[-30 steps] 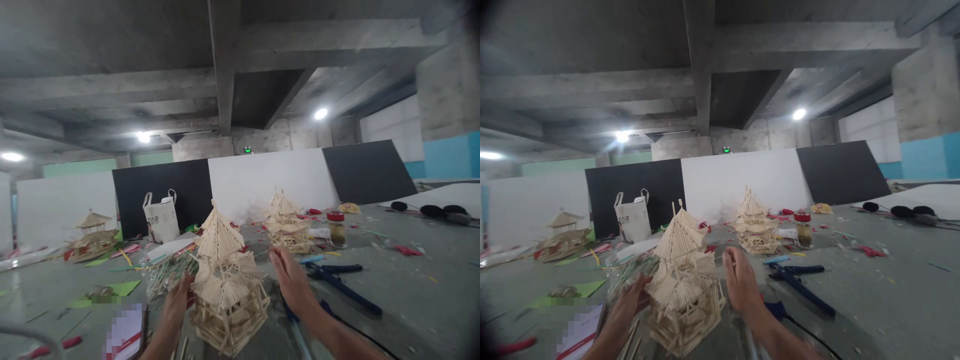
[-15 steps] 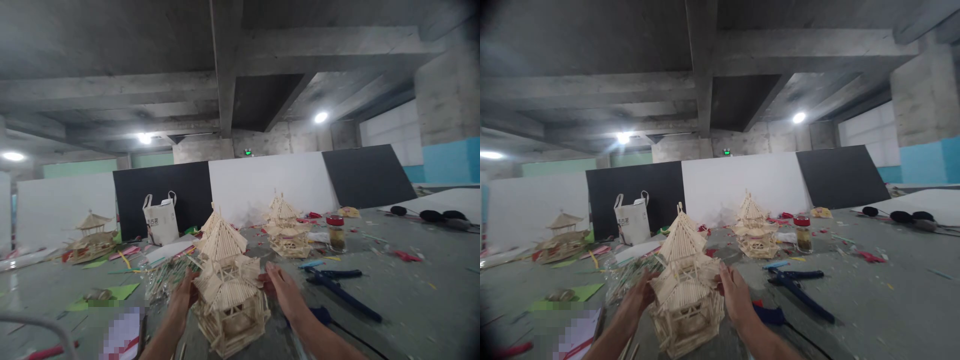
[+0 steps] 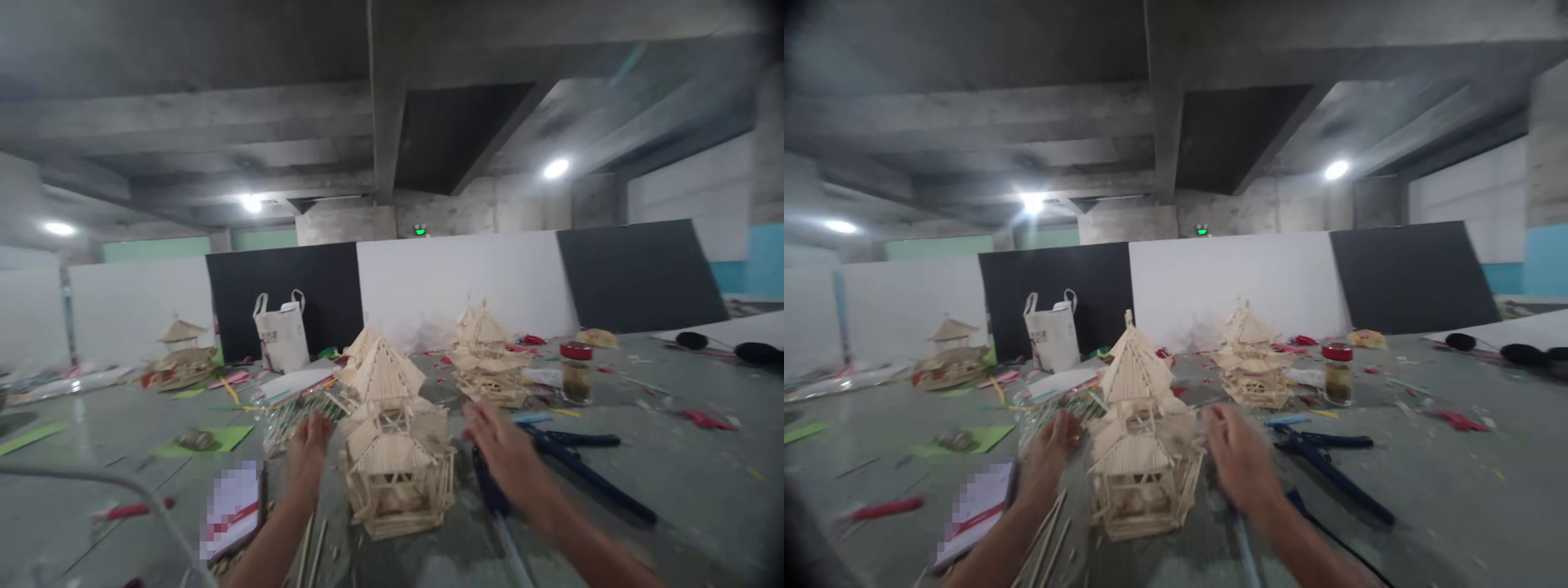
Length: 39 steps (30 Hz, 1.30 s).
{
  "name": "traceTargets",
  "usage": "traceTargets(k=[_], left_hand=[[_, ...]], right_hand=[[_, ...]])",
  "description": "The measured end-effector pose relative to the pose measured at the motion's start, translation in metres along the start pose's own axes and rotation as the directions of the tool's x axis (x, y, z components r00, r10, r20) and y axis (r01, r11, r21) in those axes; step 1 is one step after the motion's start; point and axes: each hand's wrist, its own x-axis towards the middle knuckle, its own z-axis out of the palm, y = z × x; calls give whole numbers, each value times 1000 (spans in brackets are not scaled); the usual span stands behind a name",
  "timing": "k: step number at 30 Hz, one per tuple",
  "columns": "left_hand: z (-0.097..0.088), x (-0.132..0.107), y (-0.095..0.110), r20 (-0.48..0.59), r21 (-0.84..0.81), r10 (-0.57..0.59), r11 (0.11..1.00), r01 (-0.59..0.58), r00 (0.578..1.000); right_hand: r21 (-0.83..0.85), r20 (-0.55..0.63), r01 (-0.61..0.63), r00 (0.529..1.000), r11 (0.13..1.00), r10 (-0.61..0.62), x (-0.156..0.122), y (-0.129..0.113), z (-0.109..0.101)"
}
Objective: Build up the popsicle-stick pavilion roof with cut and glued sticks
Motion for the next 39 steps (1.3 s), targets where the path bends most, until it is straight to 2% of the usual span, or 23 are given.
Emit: traceTargets(k=[2,4,9,11,14,18,22,26,31,35,37,39], left_hand=[[-11,-8,4,41,-1,19,1000,-19,999],[-23,-19,8,79,30,24,999,-26,997],[-47,-42,17,143,227,33,972,-65,989],[-56,-45,21,173,361,49,926,-109,984],[-67,-47,28,206,556,81,811,-184,975],[-65,-56,27,243,716,73,659,-230,967],[-56,-70,12,344,757,-4,592,-275,939],[-57,-78,-2,409,734,-49,611,-296,911],[-64,-77,-9,447,651,-46,701,-290,893],[-64,-71,-5,420,583,-55,782,-223,906],[-63,-65,1,400,541,-75,824,-169,913],[-62,-60,11,414,483,-127,870,-100,901]], right_hand=[[-82,-52,4,999,997,-9,8,5,-15],[-136,-62,8,998,991,-16,9,12,-21],[-226,105,100,991,969,-78,-21,29,-13],[-302,128,169,982,938,-136,-31,37,-17],[-489,75,245,968,837,-240,-28,55,-36],[-651,47,104,994,752,-97,-12,81,-58],[-640,96,120,992,759,-76,-9,90,-51],[-596,110,164,986,786,-123,-12,88,-38],[-468,83,236,971,852,-223,-16,88,-32],[-466,81,238,971,852,-227,-17,92,-27],[-488,57,292,951,823,-304,-18,90,-26],[-496,7,386,897,778,-441,-21,79,-26]])
